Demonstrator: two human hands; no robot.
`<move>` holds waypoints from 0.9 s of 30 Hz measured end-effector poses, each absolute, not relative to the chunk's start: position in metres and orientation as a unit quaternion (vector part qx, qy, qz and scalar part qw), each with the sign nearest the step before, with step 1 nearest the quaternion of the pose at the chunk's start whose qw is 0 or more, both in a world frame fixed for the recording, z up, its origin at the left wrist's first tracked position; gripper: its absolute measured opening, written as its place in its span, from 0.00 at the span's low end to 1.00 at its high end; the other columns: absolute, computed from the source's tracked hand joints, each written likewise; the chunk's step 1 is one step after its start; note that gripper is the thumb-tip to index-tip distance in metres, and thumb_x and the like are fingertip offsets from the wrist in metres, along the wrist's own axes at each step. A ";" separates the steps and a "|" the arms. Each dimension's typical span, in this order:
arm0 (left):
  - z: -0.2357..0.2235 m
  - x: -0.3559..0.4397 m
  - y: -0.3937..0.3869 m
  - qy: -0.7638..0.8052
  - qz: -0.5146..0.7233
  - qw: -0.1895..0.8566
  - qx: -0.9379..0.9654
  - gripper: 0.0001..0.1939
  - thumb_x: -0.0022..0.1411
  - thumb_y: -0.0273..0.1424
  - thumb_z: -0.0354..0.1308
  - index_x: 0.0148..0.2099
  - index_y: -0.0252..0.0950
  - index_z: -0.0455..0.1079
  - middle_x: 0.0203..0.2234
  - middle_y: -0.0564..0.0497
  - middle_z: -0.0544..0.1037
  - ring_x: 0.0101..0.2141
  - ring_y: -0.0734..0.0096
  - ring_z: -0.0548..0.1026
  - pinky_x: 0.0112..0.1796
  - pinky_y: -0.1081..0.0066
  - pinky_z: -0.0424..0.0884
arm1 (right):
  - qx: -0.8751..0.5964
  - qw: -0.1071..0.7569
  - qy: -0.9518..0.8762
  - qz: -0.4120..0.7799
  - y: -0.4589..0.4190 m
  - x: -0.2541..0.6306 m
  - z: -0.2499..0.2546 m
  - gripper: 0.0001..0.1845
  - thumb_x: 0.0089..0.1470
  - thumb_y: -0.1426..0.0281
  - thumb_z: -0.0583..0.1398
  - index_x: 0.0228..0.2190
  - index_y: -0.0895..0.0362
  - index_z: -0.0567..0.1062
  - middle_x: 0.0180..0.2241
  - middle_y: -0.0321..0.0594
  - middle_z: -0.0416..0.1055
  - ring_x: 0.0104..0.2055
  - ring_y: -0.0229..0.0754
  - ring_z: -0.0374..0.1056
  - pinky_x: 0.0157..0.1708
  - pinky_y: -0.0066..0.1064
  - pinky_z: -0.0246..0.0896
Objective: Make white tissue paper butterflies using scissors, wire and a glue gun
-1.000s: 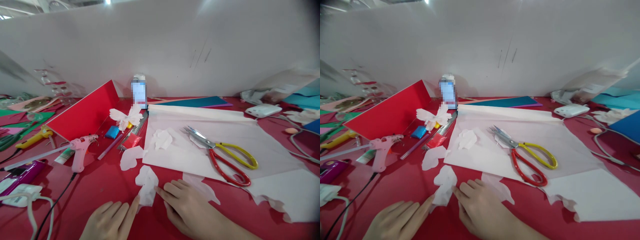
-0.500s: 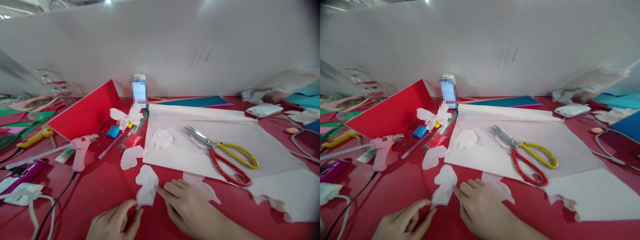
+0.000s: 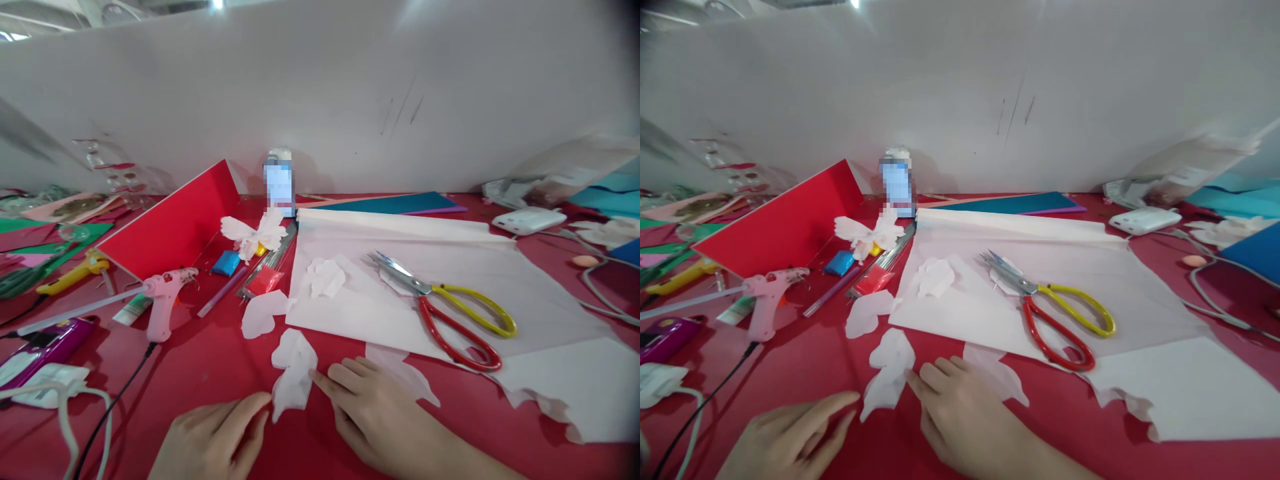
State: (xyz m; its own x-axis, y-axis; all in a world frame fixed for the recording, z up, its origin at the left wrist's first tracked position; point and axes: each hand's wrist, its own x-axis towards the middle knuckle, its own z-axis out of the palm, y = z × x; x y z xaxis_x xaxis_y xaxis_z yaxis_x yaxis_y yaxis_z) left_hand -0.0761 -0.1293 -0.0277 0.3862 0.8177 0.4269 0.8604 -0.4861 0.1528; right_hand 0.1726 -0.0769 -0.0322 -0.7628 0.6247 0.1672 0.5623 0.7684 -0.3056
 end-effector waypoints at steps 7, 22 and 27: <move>-0.016 -0.074 -0.113 -0.382 -0.225 0.182 -0.878 0.19 0.67 0.22 0.41 0.35 0.36 0.72 0.17 0.57 0.74 0.18 0.79 0.71 0.23 0.76 0.64 | -0.321 0.134 -0.930 0.118 -0.077 0.172 -0.030 0.22 0.55 0.76 0.52 0.52 0.58 0.68 0.35 0.39 0.70 0.34 0.43 0.63 0.36 0.36 0.60; -0.014 -0.073 -0.109 -0.316 -0.219 0.241 -0.891 0.16 0.63 0.15 0.41 0.38 0.31 0.70 0.16 0.56 0.71 0.19 0.78 0.69 0.25 0.71 0.60 | -0.320 0.132 -0.930 0.124 -0.077 0.172 -0.031 0.21 0.56 0.76 0.52 0.52 0.59 0.68 0.36 0.40 0.70 0.34 0.43 0.62 0.36 0.35 0.59; -0.011 -0.071 -0.109 -0.297 -0.192 0.267 -0.896 0.17 0.62 0.15 0.40 0.38 0.30 0.70 0.19 0.55 0.74 0.21 0.77 0.70 0.26 0.70 0.61 | -0.320 0.134 -0.930 0.122 -0.077 0.171 -0.030 0.22 0.55 0.76 0.53 0.52 0.59 0.68 0.35 0.40 0.70 0.34 0.42 0.62 0.35 0.35 0.59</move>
